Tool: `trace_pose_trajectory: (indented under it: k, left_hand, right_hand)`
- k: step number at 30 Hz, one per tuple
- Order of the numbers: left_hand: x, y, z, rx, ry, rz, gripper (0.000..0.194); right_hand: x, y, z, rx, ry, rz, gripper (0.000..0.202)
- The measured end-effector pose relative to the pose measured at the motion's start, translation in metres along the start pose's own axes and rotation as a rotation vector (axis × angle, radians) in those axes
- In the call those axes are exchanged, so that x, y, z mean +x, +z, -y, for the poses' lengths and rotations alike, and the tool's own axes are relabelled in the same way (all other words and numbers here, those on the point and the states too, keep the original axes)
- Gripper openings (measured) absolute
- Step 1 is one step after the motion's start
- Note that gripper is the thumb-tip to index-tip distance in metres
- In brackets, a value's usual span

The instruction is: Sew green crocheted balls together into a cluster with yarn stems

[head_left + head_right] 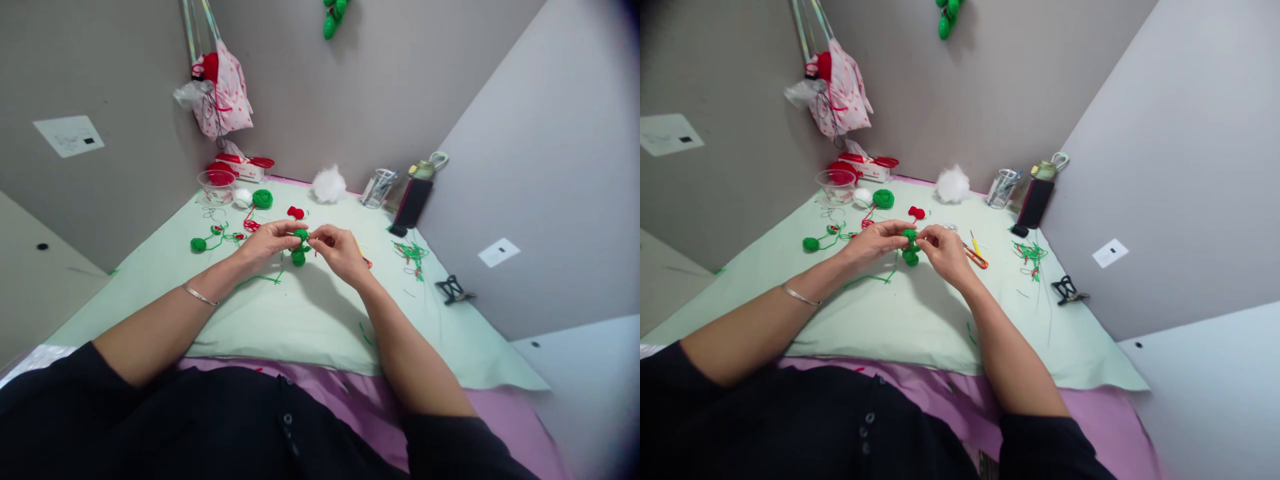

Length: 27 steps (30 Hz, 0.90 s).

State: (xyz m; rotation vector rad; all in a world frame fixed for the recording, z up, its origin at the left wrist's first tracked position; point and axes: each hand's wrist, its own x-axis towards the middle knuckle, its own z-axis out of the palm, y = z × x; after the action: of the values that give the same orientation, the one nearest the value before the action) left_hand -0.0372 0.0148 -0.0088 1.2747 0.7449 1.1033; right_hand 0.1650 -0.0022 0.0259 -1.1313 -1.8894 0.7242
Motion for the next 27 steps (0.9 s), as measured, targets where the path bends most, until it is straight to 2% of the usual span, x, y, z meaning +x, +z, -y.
trace_pose_trajectory:
  k: [5,13,17,21,24,27]
  left_hand:
    - [-0.002,0.006,0.000,-0.035,0.018,-0.051,0.034]
    - [-0.003,0.007,-0.005,-0.065,0.039,-0.064,0.034]
    - [-0.004,0.010,-0.009,-0.145,0.006,-0.065,0.034]
    - [-0.006,0.016,-0.012,-0.191,-0.042,-0.047,0.037]
    - [-0.006,0.019,-0.011,-0.191,-0.053,-0.046,0.037]
    - [-0.005,0.018,-0.007,-0.205,-0.051,-0.069,0.037]
  right_hand:
    - [0.005,0.005,-0.007,0.155,0.053,-0.006,0.018]
    - [0.008,-0.005,-0.009,0.377,0.149,0.092,0.031]
    - [0.008,-0.003,-0.014,0.480,0.155,0.130,0.033]
    - [0.008,0.005,-0.015,0.593,0.189,0.090,0.040]
    - [0.008,0.009,-0.014,0.556,0.193,0.066,0.044]
    - [0.009,0.010,-0.015,0.391,0.159,0.018,0.042]
